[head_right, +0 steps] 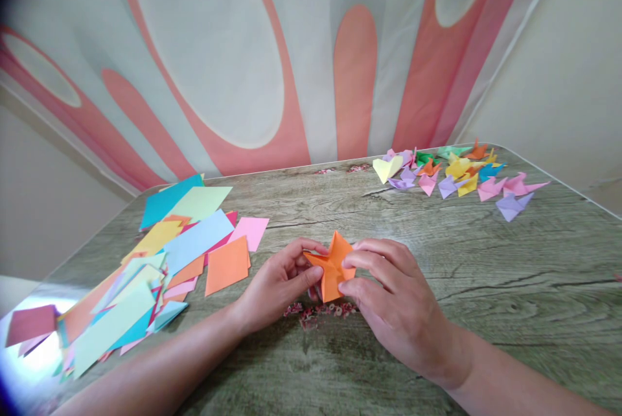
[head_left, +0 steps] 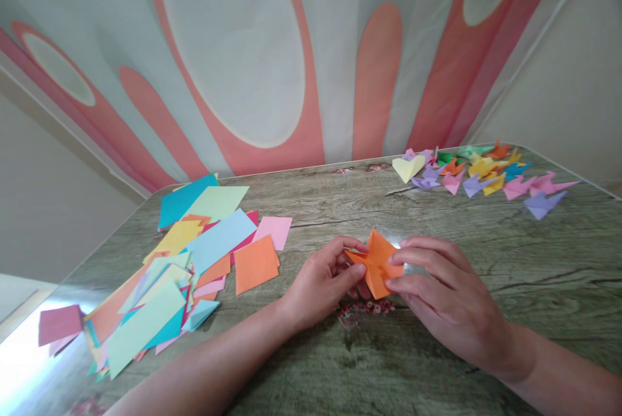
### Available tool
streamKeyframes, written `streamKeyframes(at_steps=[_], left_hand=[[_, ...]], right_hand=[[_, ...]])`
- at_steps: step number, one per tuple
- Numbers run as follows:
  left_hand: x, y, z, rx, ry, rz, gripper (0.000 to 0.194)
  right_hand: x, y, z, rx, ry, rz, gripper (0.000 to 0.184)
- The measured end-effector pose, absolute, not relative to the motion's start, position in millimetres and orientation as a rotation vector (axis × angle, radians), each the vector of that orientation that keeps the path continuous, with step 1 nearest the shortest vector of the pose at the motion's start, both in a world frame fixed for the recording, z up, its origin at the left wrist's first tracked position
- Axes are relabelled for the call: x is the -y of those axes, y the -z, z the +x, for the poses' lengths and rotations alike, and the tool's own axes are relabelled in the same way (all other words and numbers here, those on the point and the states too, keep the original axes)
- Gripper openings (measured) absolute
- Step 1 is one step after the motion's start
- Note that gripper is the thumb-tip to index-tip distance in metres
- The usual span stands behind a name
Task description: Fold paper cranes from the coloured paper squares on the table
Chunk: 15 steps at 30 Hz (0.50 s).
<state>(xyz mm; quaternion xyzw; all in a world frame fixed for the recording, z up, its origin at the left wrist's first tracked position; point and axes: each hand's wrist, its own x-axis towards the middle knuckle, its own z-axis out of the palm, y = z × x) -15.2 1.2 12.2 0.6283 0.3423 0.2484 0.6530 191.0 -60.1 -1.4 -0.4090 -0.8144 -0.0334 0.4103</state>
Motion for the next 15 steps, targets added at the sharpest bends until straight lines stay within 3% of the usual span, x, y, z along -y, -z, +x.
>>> streamKeyframes(at_steps=[3, 11, 15], left_hand=[[-1.0, -12.9, -14.5, -0.788, -0.598, 1.416, 0.019], [-1.1, -18.7, -14.2, -0.844, -0.521, 1.322, 0.021], [6.0, -20.2, -11.6, -0.938, -0.563, 1.408, 0.019]], right_hand=[[60.2, 2.1, 190.3, 2.073, 0.091, -1.037, 0.027], [50.9, 5.6, 191.0, 2.001, -0.127, -1.177, 0.012], [54.3, 4.6, 185.1, 1.999, -0.266, -1.209, 0.017]])
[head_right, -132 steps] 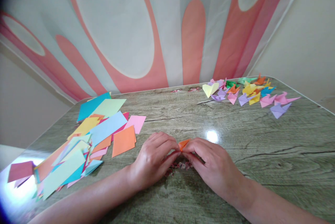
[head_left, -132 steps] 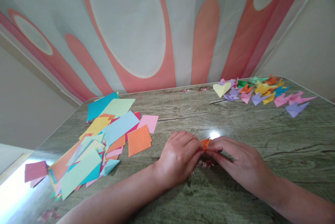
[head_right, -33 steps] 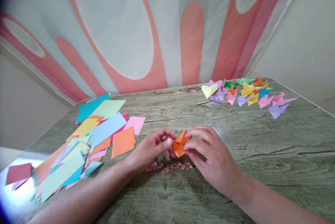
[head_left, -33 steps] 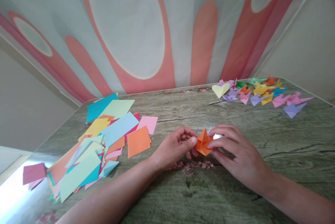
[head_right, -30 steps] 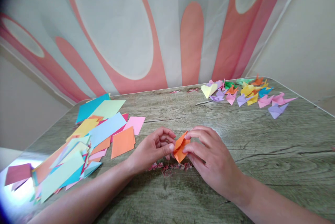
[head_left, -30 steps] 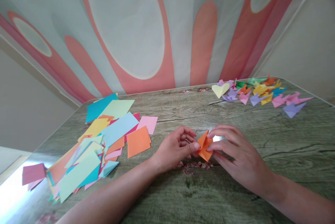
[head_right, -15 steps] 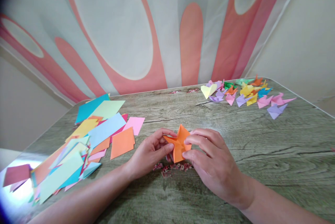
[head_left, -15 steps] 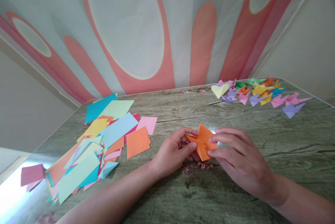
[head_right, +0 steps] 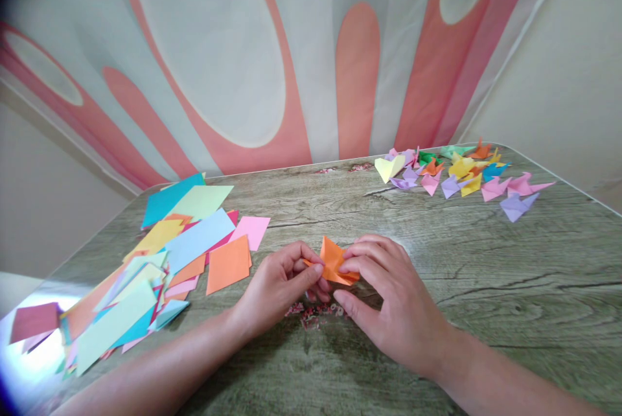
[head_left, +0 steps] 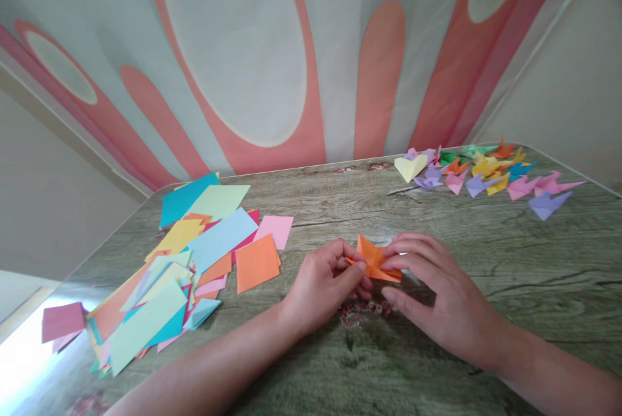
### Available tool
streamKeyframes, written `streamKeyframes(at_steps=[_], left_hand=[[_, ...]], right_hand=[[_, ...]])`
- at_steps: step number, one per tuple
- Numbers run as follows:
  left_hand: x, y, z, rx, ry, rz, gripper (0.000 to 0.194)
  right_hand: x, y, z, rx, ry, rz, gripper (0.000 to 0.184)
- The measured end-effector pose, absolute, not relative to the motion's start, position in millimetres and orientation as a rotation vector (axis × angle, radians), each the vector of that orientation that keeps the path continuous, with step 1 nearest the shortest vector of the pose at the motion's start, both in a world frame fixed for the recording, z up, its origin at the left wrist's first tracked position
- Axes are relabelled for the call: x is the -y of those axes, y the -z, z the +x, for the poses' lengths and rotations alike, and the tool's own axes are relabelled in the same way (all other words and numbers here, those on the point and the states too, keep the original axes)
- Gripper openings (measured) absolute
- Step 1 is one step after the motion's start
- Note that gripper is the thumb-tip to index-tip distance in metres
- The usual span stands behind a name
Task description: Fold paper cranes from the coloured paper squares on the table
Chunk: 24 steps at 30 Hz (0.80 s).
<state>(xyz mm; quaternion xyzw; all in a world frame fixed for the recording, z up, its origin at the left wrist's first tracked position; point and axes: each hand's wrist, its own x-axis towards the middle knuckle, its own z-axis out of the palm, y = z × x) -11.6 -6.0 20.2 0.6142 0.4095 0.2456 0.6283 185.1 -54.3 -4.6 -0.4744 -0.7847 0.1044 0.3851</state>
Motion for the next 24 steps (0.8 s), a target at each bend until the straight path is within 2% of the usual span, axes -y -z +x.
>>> streamKeyframes(at_steps=[5, 10, 16, 20, 24], left_hand=[[15, -24, -9, -1.011, -0.544, 1.594, 0.014], [11, -22, -10, -0.946, -0.504, 1.346, 0.015], [-1, -16, -12, -0.844, -0.414, 1.034, 0.022], [-5, -16, -14, -0.832, -0.379, 1.06, 0.025], [-5, -17, -13, -0.867, -0.413, 1.098, 0.024]], right_hand=[[59, 4, 176, 1.871, -0.491, -1.276, 0.007], [59, 3, 176, 1.744, -0.69, -1.347, 0.009], [58, 3, 178, 1.776, -0.69, -1.314, 0.007], [55, 5, 180, 1.771, -0.645, -1.326, 0.012], [53, 9, 182, 1.821, -0.622, -1.317, 0.008]])
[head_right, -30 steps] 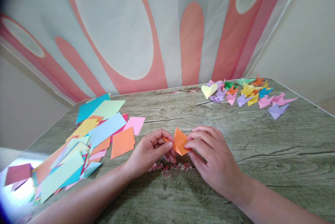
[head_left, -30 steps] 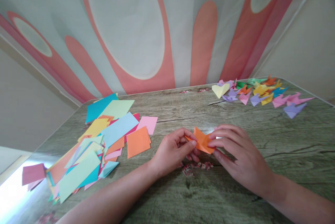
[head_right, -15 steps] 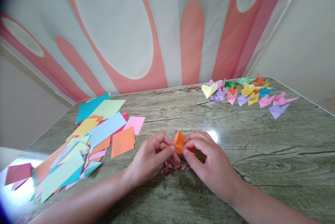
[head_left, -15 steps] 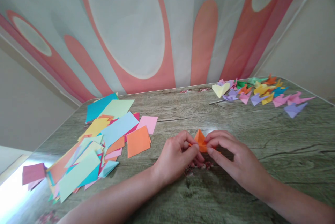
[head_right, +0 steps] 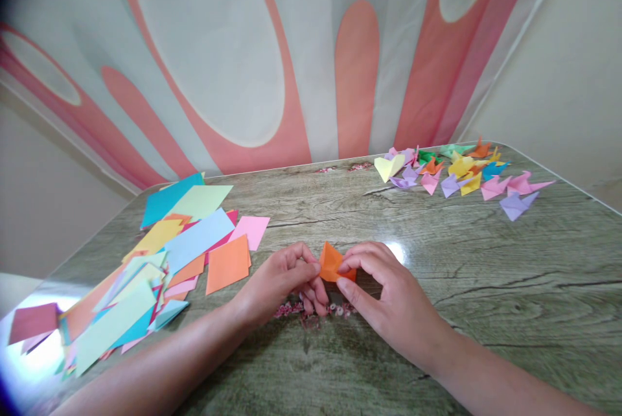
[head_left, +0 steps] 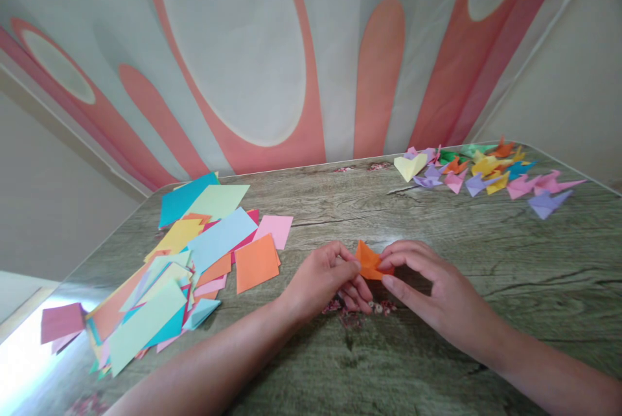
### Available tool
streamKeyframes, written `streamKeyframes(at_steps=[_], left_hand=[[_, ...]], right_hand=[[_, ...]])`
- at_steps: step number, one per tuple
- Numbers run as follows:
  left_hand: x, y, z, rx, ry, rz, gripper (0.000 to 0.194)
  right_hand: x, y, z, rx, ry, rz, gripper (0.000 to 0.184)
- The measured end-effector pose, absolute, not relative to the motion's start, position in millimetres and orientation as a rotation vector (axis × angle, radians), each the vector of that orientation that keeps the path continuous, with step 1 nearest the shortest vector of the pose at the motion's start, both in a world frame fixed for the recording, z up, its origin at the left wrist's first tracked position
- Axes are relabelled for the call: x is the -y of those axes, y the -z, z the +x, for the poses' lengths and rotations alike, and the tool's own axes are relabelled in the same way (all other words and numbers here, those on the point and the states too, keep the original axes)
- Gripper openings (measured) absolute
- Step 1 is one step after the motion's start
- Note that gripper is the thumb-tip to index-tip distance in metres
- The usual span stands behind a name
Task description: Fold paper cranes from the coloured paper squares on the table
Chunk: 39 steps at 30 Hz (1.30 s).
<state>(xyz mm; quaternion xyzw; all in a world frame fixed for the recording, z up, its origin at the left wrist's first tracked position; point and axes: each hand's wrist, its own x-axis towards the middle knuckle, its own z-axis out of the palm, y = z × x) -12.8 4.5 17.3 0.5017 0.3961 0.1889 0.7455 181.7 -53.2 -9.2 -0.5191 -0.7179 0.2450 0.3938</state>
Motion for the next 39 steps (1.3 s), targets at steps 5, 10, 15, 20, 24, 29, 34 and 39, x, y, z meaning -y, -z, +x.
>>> streamKeyframes(at_steps=[5, 10, 15, 20, 24, 29, 34, 39], left_hand=[[-6, -18, -14, -0.863, -0.349, 1.144, 0.022], [-7, -20, -19, -1.007, -0.257, 1.595, 0.018], [-8, -23, -22, -1.039, -0.401, 2.073, 0.015], [-11, -21, -24, -1.09, -0.39, 1.957, 0.02], [-11, -19, -23, -1.105, -0.366, 1.871, 0.02], [-9, -17, -21, -1.031, -0.339, 1.785, 0.021], [-8, -14, -20, -0.904, -0.297, 1.522, 0.023], [-8, -13, -19, -0.859, -0.299, 1.313, 0.024]], right_hand=[[51, 13, 183, 1.838, -0.594, -1.341, 0.007], [50, 14, 186, 1.809, -0.653, -1.387, 0.007], [50, 10, 187, 1.821, -0.626, -1.374, 0.01], [51, 4, 188, 1.808, -0.674, -1.412, 0.014], [51, 3, 186, 1.802, -0.816, -1.474, 0.013], [52, 0, 183, 1.729, -1.046, -1.514, 0.017], [53, 0, 186, 1.609, -1.293, -1.462, 0.024], [52, 5, 186, 1.5, -1.443, -1.353, 0.027]])
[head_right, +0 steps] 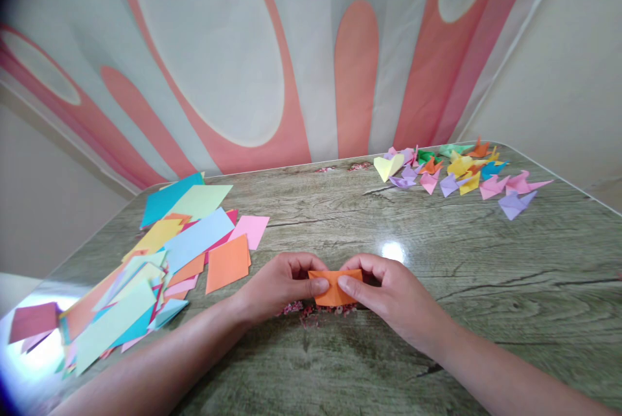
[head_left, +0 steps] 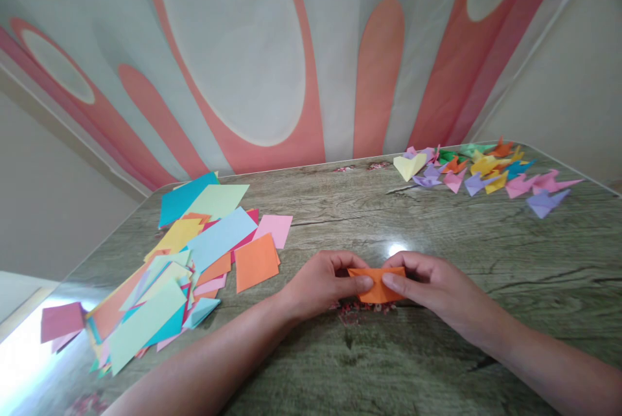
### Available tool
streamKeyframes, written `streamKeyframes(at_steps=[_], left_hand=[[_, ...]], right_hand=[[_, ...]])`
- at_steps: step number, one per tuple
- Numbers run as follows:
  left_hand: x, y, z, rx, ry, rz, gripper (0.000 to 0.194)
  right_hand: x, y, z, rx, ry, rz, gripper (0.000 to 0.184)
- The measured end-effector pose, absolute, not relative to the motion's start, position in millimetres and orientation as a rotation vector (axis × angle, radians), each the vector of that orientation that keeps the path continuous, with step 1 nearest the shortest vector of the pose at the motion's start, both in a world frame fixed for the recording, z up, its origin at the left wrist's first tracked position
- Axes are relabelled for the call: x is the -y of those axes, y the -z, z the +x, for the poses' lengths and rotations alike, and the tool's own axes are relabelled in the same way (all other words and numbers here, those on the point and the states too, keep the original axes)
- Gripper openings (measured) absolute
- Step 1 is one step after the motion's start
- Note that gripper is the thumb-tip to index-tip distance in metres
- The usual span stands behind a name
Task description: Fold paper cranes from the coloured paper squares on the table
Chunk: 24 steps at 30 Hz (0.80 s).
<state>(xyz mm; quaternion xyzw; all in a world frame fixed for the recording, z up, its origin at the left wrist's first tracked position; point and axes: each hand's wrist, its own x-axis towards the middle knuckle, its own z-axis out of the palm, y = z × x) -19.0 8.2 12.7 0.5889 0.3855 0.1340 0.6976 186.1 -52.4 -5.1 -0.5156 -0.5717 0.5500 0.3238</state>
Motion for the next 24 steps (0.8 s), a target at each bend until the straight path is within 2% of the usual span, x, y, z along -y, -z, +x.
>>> streamKeyframes(at_steps=[16, 24], left_hand=[[-4, -21, -16, -0.766, -0.311, 1.361, 0.021], [-4, -21, -17, -0.869, -0.255, 1.536, 0.027]], right_hand=[[53, 4, 181, 1.44, -1.559, -1.198, 0.022], [56, 1, 180, 1.485, -1.436, -1.25, 0.013]])
